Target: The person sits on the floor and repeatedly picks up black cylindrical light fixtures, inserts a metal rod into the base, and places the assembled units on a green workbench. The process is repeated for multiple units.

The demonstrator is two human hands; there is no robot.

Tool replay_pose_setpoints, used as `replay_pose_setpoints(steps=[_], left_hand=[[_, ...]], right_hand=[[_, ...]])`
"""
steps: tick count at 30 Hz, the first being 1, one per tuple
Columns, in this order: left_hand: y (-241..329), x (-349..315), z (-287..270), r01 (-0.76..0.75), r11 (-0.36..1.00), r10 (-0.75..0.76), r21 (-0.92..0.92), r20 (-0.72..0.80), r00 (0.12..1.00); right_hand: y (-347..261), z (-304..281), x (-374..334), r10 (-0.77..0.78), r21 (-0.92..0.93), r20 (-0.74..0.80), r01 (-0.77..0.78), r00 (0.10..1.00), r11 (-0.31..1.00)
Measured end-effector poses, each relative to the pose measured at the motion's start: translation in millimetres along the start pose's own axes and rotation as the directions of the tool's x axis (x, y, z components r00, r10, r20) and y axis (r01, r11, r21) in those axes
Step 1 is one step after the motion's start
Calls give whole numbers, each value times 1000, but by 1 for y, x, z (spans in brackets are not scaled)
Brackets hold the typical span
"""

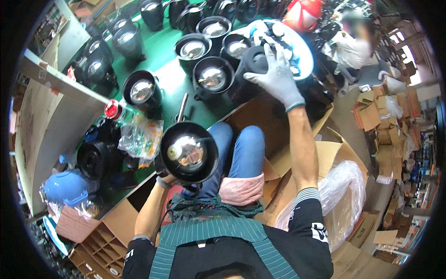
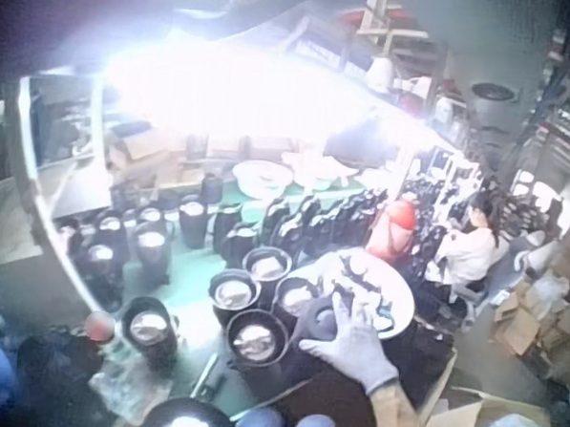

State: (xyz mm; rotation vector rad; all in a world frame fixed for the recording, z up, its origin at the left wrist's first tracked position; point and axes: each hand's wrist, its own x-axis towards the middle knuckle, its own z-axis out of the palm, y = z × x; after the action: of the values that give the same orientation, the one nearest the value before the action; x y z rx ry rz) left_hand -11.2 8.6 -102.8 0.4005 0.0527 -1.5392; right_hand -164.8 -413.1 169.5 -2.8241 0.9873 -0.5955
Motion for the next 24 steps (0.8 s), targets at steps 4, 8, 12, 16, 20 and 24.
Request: replay_pose_setpoints(steps=[4, 8, 12, 16, 20, 24], left_hand=[[8, 2, 13, -28, 998, 28, 51, -6, 1000], [8, 0, 17, -24, 994, 23, 107, 13, 1000], [4, 7, 30, 27, 972, -46, 233, 73, 996], [0, 2, 49, 74, 933, -125, 351, 126, 984], [8, -4, 95, 87, 840, -228, 536, 202, 952], [13, 4, 132, -287, 290, -293, 913, 370, 881]], right_hand=[[-13, 0, -13, -44, 7, -192, 46, 980, 999], [-78, -36, -94, -3, 798, -103, 85, 995, 596], [-109, -28, -164, -268, 755, 51, 139, 962, 641], [-107, -21, -212, -240, 750, 46, 125, 970, 649], [-92, -20, -243, -276, 775, -37, 202, 961, 599], [-90, -27, -265, -240, 761, -80, 215, 967, 613]])
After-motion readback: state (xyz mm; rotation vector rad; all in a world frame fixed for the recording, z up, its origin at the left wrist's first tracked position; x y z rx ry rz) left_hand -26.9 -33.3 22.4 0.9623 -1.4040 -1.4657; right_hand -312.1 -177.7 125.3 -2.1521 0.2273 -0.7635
